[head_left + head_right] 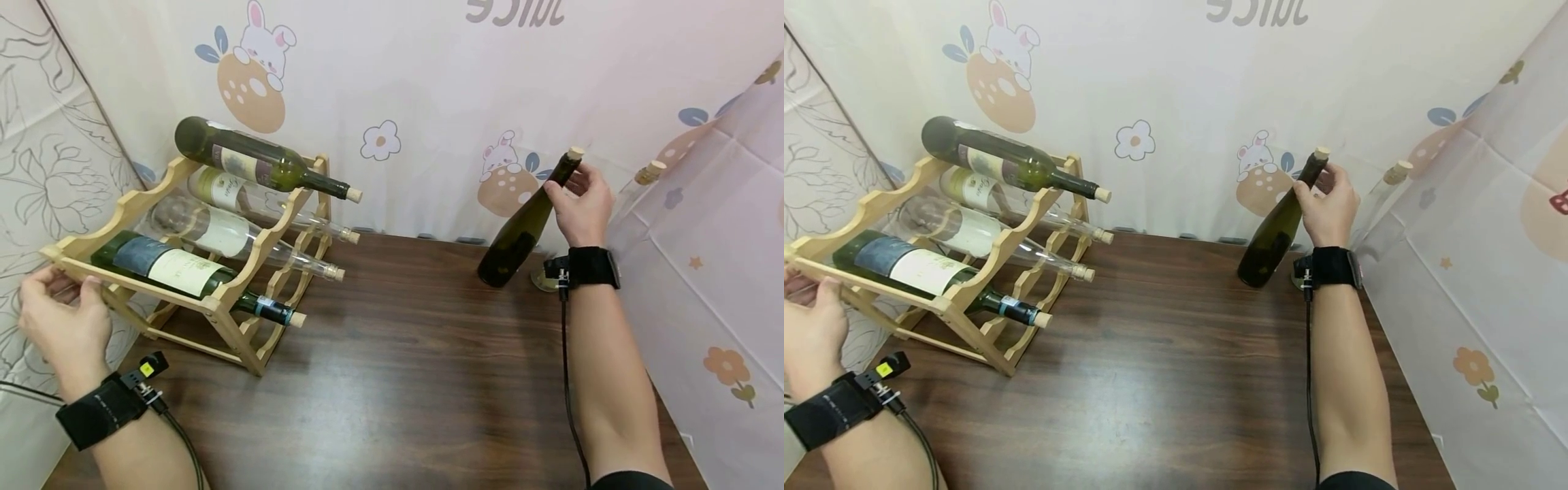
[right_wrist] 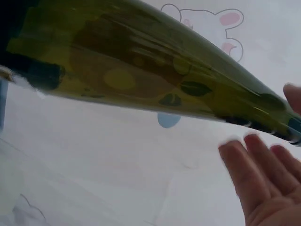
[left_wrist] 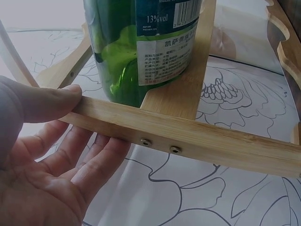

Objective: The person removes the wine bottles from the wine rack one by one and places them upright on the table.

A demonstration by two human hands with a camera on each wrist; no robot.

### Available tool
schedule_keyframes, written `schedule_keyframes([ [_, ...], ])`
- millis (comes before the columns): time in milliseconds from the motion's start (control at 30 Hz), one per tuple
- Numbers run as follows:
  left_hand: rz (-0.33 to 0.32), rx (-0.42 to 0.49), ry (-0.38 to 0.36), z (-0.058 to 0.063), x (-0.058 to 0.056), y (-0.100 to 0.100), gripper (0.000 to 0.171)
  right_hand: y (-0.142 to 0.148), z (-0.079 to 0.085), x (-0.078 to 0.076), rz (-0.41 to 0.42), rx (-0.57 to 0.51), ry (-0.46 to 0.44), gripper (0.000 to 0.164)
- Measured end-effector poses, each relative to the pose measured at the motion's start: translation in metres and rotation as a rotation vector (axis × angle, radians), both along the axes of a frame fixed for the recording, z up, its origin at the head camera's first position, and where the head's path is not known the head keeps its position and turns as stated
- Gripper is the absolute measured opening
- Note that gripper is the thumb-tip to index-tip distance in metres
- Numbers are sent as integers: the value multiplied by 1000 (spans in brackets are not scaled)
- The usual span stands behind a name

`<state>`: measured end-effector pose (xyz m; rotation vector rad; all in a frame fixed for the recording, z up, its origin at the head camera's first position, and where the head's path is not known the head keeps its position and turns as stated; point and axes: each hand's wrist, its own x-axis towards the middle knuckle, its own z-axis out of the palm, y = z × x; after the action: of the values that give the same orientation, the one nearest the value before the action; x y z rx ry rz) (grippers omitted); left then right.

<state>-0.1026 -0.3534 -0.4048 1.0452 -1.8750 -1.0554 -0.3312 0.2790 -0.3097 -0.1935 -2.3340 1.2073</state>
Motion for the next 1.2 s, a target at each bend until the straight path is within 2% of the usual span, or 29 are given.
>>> schedule_keyframes([
  [100,5,-2,-6,2,0,3,39,-5,-1,13,-50,-85,79,58],
  [267,11,-32,-25,5,1,4,38,-23,-1,44,-144,-223,360,41],
  [367,-11,-46,-52,8,2,1,40,-36,0,62,-142,-284,486,32],
  [467,-39,-43,-75,9,2,-1,41,-49,-4,73,-84,-325,544,28],
  [567,-59,-46,-73,8,2,-4,41,-64,-17,74,30,-327,553,28],
  [733,-101,-21,-64,6,2,-10,42,-99,-46,72,224,-294,486,30],
  [967,-105,-49,-55,2,0,-11,42,-141,-76,71,340,-223,395,34],
  [1200,-108,-71,-51,3,1,-12,42,-170,-91,73,430,-257,340,35],
])
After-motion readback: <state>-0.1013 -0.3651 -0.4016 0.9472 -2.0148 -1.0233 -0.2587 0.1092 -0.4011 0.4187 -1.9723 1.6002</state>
